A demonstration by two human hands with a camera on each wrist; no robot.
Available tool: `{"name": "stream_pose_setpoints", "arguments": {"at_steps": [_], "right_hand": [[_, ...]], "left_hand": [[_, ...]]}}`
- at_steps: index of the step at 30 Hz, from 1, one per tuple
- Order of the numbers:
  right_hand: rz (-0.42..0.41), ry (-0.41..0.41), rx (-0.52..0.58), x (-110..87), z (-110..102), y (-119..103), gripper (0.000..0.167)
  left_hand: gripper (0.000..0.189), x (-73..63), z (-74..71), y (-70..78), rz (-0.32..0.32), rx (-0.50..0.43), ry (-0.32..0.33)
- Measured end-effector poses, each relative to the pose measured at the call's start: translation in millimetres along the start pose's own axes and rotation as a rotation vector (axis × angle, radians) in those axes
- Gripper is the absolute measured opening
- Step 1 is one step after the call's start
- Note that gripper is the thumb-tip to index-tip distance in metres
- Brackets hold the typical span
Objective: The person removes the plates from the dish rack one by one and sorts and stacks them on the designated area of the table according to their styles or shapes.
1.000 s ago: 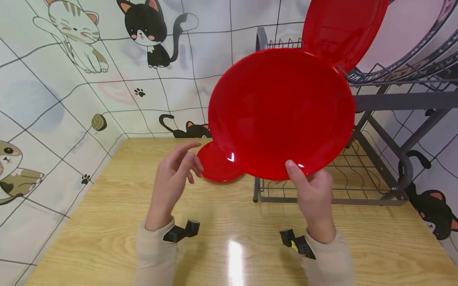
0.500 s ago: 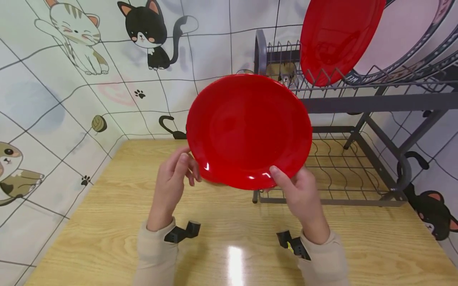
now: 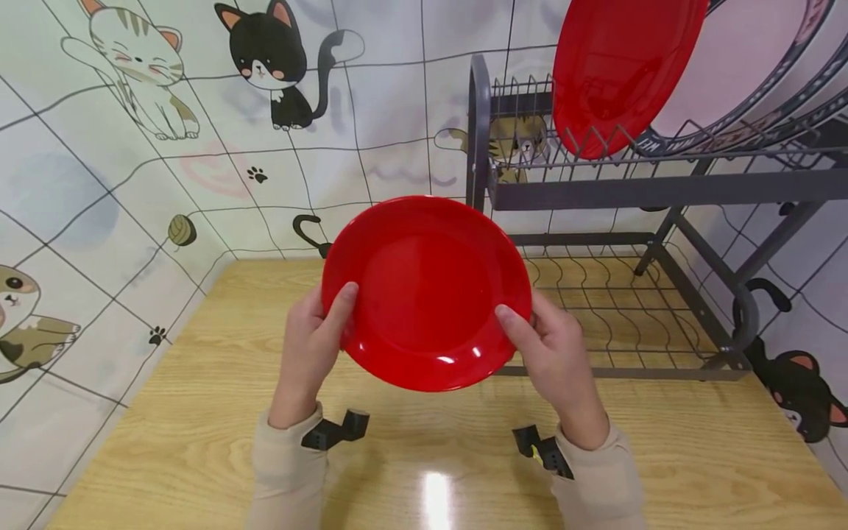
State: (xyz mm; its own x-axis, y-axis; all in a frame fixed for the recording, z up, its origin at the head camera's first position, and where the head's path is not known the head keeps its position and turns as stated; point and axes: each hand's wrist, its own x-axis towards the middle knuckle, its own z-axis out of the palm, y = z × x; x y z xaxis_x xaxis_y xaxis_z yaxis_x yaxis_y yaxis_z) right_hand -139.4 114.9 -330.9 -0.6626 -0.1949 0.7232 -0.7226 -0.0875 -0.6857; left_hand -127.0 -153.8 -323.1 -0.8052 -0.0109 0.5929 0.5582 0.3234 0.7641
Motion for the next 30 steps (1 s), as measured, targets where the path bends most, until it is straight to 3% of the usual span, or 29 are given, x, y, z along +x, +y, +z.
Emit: {"name": "stream_pose_setpoints", "arguments": {"at_steps": [10, 19, 30], "right_hand": [[0.038, 0.008, -0.139, -1.2, -1.0, -0.7, 0.033], [0.061, 0.003, -0.180, -1.6, -1.2, -0.1, 0.034], [0.134, 0.081, -0.321, -0.6, -3.4, -3.4, 0.034]], "left_hand": [[0.029, 0.2, -0.9, -2.6, -0.030, 0.019, 0.002], [0.029, 0.0, -1.9, -3.2, -0.055, 0.034, 0.000], [0.028, 1.9, 1.7, -7.3, -0.062, 0.033, -0.030]]}}
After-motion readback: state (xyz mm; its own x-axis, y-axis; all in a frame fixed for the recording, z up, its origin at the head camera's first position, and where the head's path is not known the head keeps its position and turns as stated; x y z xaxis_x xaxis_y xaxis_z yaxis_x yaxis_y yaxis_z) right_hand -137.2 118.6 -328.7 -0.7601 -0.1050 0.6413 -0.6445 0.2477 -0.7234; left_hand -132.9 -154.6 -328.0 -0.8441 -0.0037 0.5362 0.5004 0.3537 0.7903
